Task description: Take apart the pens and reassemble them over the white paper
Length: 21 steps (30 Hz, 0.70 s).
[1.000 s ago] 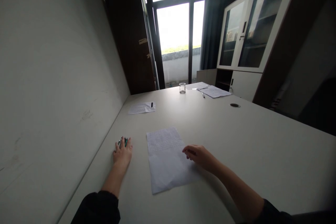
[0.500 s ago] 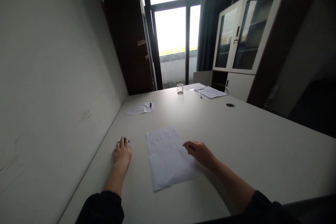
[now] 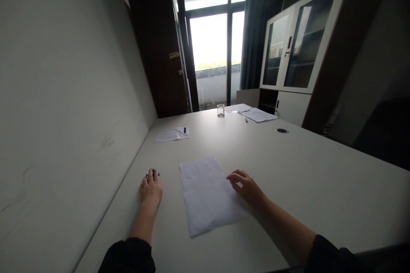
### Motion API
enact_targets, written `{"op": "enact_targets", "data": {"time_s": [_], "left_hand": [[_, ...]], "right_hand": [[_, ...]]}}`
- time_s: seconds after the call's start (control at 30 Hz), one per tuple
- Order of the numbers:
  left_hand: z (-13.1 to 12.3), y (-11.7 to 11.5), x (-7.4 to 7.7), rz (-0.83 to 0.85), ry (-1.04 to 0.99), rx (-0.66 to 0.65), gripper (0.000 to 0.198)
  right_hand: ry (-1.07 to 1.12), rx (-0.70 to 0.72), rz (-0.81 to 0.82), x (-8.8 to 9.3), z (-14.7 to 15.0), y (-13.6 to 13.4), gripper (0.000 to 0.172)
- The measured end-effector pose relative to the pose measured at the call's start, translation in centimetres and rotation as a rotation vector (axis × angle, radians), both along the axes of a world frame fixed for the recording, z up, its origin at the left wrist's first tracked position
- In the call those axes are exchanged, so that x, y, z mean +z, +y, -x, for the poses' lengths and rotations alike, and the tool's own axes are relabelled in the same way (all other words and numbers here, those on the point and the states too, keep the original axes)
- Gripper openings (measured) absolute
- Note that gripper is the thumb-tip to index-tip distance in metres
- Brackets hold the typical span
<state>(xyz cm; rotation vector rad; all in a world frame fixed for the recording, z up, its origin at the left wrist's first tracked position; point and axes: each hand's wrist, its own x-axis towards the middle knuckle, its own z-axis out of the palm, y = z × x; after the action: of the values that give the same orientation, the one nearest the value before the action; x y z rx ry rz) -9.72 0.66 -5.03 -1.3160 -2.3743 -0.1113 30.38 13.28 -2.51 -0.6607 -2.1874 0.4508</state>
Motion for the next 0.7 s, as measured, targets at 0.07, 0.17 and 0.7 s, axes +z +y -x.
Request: {"op": "enact_targets", "data": {"time_s": [0.07, 0.17, 0.7], "left_hand": [[-0.1, -0.1, 0.1, 0.001, 0.011, 0.000, 0.050], [-0.2, -0.1, 0.2, 0.001, 0.013, 0.004, 0.051], [-0.4, -0.2, 0.3, 0.003, 0.009, 0.050, 0.052]], "right_hand": [[-0.050, 0.048, -0.055, 0.2, -0.6, -0.8, 0.019], [-0.172, 0.106, -0.063, 0.8, -1.8, -2.5, 0.022], [-0.513, 0.134, 0.042, 1.1, -3.3, -8.7, 0.053]]}}
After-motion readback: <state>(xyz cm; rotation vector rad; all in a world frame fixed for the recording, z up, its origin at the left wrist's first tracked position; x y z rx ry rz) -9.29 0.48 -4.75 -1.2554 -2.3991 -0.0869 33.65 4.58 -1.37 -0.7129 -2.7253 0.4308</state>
